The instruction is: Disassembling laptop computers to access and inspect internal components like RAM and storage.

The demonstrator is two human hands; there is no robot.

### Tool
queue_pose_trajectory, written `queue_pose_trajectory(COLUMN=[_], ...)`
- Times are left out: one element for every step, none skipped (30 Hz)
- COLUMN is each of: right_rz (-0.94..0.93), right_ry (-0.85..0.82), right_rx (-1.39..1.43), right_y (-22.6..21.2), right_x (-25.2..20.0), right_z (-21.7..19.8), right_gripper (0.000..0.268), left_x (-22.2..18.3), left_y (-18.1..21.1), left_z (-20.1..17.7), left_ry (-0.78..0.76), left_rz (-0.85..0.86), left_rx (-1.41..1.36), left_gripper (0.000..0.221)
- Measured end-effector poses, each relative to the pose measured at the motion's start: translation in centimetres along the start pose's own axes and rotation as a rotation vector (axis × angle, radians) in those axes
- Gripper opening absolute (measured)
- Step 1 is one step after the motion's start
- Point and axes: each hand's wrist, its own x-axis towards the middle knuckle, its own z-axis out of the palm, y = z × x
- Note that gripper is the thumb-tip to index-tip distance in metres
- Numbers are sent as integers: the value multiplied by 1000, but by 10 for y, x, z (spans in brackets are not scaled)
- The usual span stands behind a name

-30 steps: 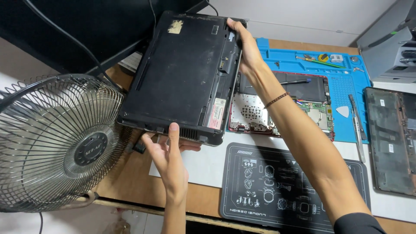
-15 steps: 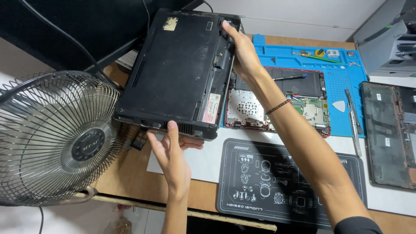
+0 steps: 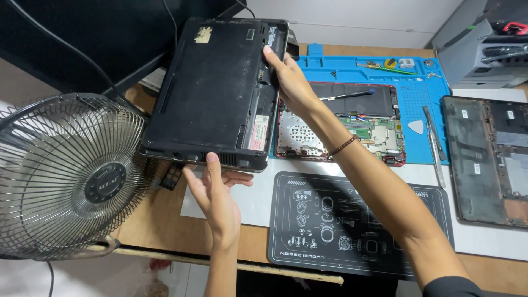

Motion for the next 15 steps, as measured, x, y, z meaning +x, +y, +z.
queue_pose_trajectory(right_rz=[-1, 49, 99, 99, 40, -20, -19, -75, -128, -126, -249, -371, -361, -506, -655], right_ry=[1, 15, 27, 26, -3, -31, -29, 5, 44, 50, 81, 110, 120, 196, 262], right_rx=[2, -68, -139, -138, -175, -212, -212, -288, -364, -364, -448, -532, -534, -785, -1039], right_y=[0, 0, 1, 1, 0, -1, 0, 3, 5, 15, 26, 38, 40, 41, 41], right_x=[-1, -3, -4, -10, -16, -21, -27, -32, -39, -40, -43, -47, -58, -71, -81], right_z=[-3, -7, -9, -16, -24, -31, -44, -58, -73, -95, -118, -142, -161, -179, -196], right_gripper=[60, 89, 121, 121, 93, 72, 72, 74, 77, 77, 58, 41, 41, 29, 19], left_x=[0, 0, -1, -7, -13, -18, -25, -31, -37, -36, -38, -39, -34, -28, -21], left_y=[-1, -1, -2, -3, -4, -5, -21, -37, -54, -61, -68, -76, -76, -77, -77], left_z=[0, -1, -2, -3, -2, -1, -5, -8, -11, -10, -10, -10, -3, 4, 13], left_ry=[-2, -7, -11, -10, 9, 28, 27, -88, -208, -212, -379, -547, -553, -603, -648], left_rz=[0, -4, -7, -6, -41, -75, -77, 65, 201, 196, 153, 108, 94, 244, 402], left_rx=[2, 13, 23, 24, 63, 102, 102, 70, 36, 36, 192, 345, 346, 491, 633], left_gripper=[63, 47, 35, 35, 39, 45, 45, 41, 40, 40, 33, 26, 26, 24, 23])
